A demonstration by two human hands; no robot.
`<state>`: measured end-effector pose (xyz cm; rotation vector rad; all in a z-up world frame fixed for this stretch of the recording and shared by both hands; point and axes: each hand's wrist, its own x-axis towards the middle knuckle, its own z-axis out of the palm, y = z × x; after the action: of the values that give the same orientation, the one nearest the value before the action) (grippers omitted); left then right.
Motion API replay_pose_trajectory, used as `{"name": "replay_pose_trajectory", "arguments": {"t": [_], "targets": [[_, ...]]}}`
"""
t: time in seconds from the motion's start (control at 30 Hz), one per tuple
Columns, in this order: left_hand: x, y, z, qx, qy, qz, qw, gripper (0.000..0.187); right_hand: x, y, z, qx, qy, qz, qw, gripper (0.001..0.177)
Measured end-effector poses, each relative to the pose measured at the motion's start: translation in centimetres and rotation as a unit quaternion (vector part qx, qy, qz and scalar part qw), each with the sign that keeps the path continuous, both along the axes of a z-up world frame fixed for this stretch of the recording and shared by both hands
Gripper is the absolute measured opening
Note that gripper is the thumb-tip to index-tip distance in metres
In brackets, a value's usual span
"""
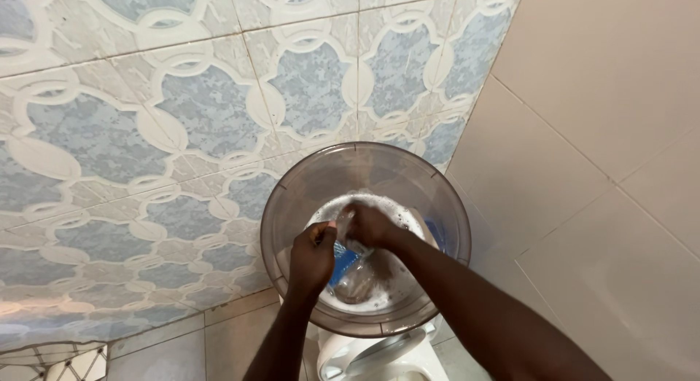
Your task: The person scrubs the toilet seat and rim with a blue sponge, repeatedly dipping the sponge into soapy water in a basin placed on the tank. The person wipes the underside and top of the seat, then scrubs the rim and interior of the bowl.
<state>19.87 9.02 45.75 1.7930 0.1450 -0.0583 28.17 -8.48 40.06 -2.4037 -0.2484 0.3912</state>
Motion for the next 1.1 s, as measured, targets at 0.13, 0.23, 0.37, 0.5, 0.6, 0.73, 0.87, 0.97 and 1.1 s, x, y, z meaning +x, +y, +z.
{"name": "replay_pose_trajectory", "arguments": {"t": [0.13,0.23,0.37,0.5,0.6,0.73,0.87,0.97,1.1], "targets": [[0.6,-0.2,-0.3,-0.008,-0.011,-0.020,1.000,0.034,-0.9,0.4,0.2,-0.094,-0.077,0.021,0.992,0.067],[1.0,-0.5,-1.2,0.046,0.051,-0.010,0.998,0.039,-3.1,2.9,-0.3,-0.205,-0.004,0.143,0.968,0.068],[1.9,-0.9,-2.5,0.079,0.082,-0.076,0.991,0.047,-5.0,4.2,-1.1,-0.282,-0.035,0.267,0.921,0.065],[2.2,-0.7,-3.4,0.109,0.122,-0.075,0.984,0.063,-3.8,3.1,-2.6,-0.351,-0.060,0.179,0.917,0.067],[2.5,-0.5,-3.7,0.100,0.146,-0.072,0.982,0.067,-2.7,1.7,-4.3,-0.332,-0.105,-0.006,0.937,0.049],[2.1,-0.3,-4.3,0.084,0.184,-0.054,0.978,0.069,-3.8,2.1,-6.4,-0.326,-0.127,0.011,0.937,0.044],[2.1,-0.4,-4.7,0.044,0.160,-0.030,0.986,0.071,-3.2,2.8,-5.3,-0.195,-0.079,0.081,0.974,0.032],[1.8,-0.3,-4.4,0.001,0.158,-0.012,0.987,0.061,-2.8,2.3,-2.4,0.014,0.075,0.011,0.997,0.027],[0.2,-0.9,-2.8,-0.047,0.092,0.107,0.989,0.063,-4.2,0.4,2.8,0.347,0.197,-0.171,0.901,0.029]]}}
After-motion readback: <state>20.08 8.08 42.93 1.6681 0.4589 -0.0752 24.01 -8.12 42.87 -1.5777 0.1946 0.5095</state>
